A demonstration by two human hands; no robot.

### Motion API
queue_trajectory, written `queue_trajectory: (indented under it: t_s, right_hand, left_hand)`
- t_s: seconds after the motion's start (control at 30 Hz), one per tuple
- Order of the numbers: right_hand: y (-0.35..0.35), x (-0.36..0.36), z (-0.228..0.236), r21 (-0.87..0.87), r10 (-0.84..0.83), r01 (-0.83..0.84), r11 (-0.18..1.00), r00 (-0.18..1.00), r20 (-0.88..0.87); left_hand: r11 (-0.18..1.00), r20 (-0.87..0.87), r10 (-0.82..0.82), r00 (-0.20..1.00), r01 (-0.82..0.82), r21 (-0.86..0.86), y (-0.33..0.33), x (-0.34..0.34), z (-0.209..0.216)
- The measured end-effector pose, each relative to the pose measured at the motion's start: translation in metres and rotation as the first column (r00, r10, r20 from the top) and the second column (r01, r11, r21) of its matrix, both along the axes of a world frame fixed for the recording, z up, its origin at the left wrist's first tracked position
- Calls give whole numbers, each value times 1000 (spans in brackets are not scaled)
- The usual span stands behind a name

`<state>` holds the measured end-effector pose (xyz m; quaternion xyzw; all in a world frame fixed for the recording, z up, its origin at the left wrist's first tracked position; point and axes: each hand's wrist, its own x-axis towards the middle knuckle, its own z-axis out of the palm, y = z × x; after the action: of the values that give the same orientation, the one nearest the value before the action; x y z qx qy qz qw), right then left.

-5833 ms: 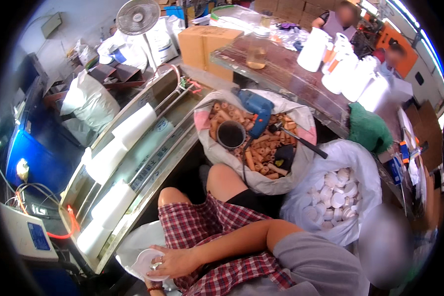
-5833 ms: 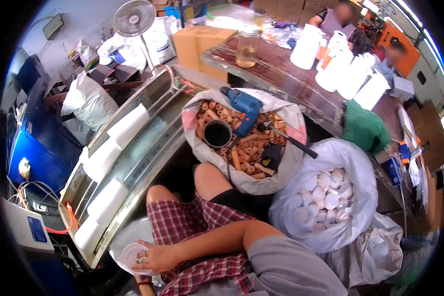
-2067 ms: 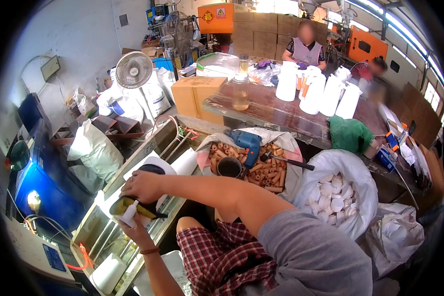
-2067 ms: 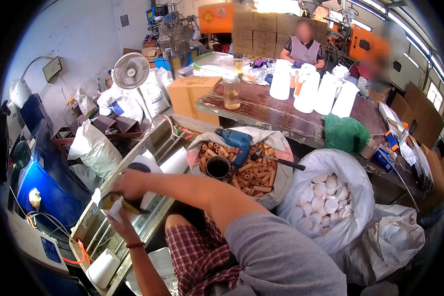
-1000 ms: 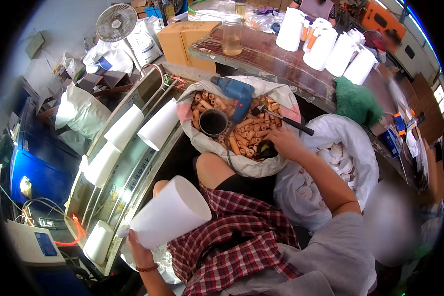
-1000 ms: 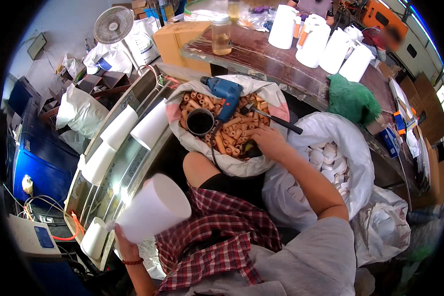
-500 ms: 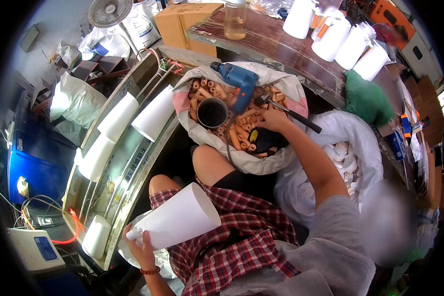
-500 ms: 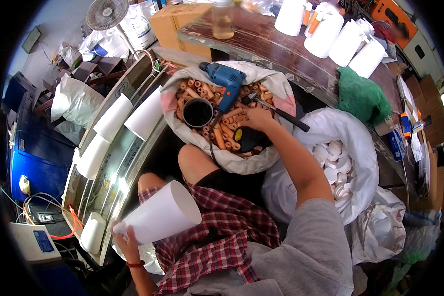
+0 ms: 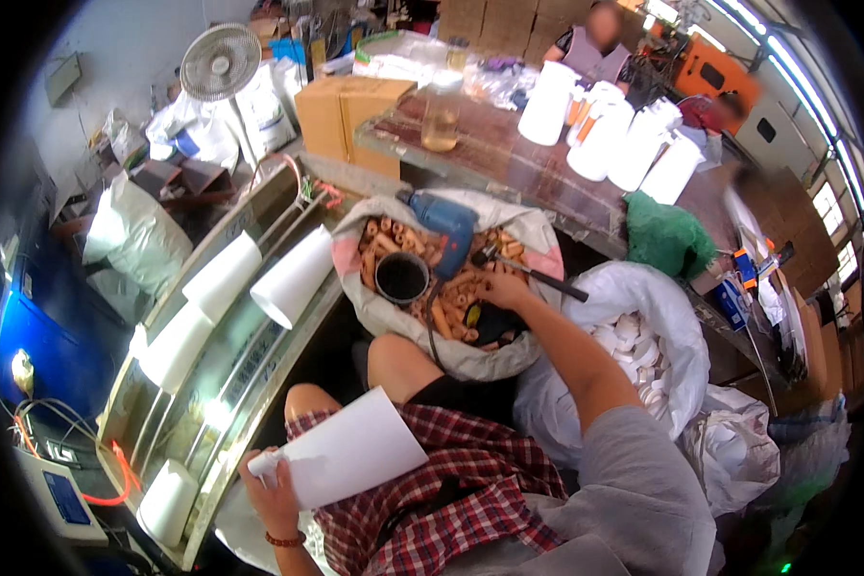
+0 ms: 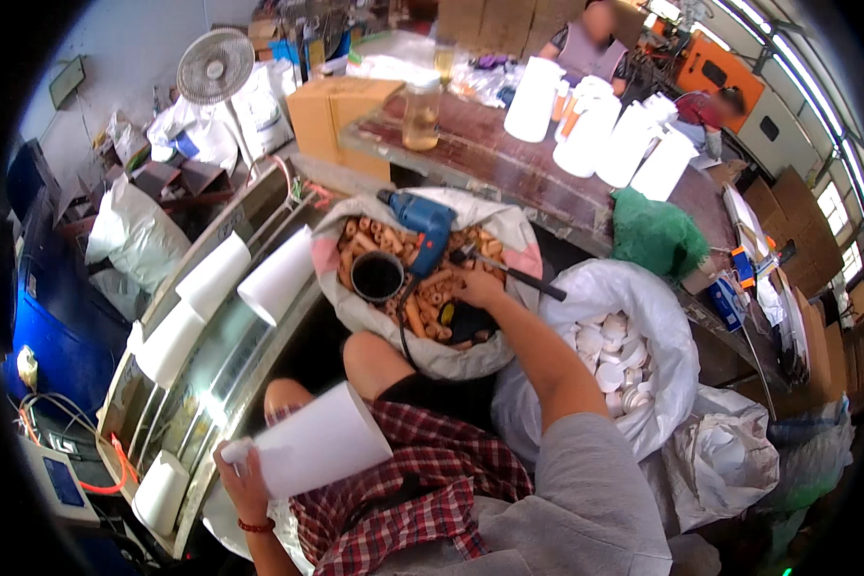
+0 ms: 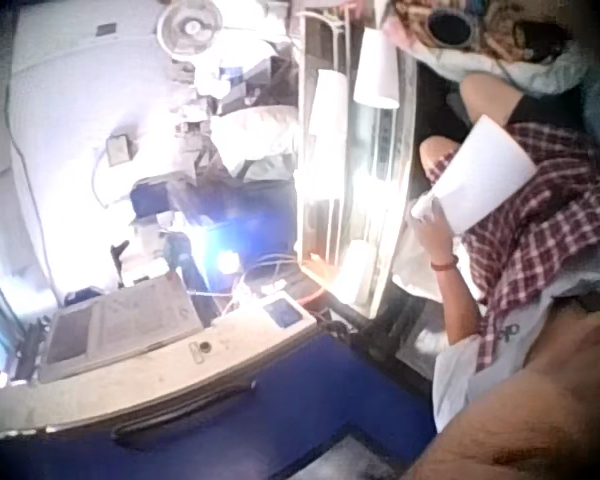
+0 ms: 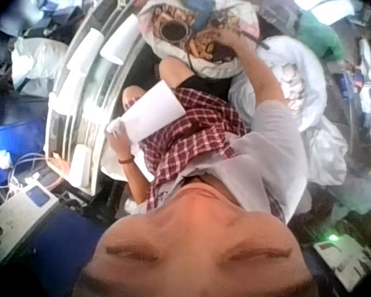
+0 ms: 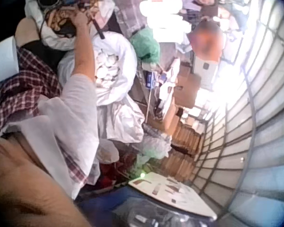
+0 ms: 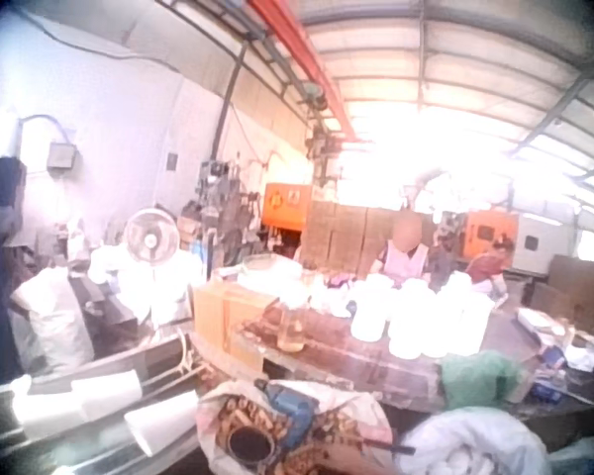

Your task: The person assembles white plastic components by inserting small wooden pegs, drilling holes with a power drill, and fitting parts together by hand at an industrial workstation.

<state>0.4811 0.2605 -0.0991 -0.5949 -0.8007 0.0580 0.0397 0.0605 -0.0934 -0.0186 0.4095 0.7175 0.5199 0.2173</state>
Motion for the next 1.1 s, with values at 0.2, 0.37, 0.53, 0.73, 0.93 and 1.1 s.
queue_trajectory:
  t_s: [0.2,0.37,0.53,0.73,0.93,1.1]
  right_hand:
    - [5,-18,26,-103,-69,76,992,995,77]
    - [-47,-73,128,-134,-33,-49,990,835,-549]
    - [-127,-171,172,-57,361,-582,811,575,-734]
    - [-186,-245,142,-62,545,-834,548,412,-731]
    - [-203,-269,124,508,962,-821,262,265,-67]
    - [-202,-282,127,322,975,-932,168,206,88]
  left_hand:
    - [993,104,57,993,-67,93,-3,1,1]
    - [996,-157,12,987,2,88,0,-20,-16]
    - [995,-243,-87,966,95,24,15,-19,-12]
    - [992,-246,-98,964,113,48,16,-8,-7]
    - [989,-228,-87,970,112,97,8,0,0]
    - [969,-186,-182,966,209,135,-4,-4,-10]
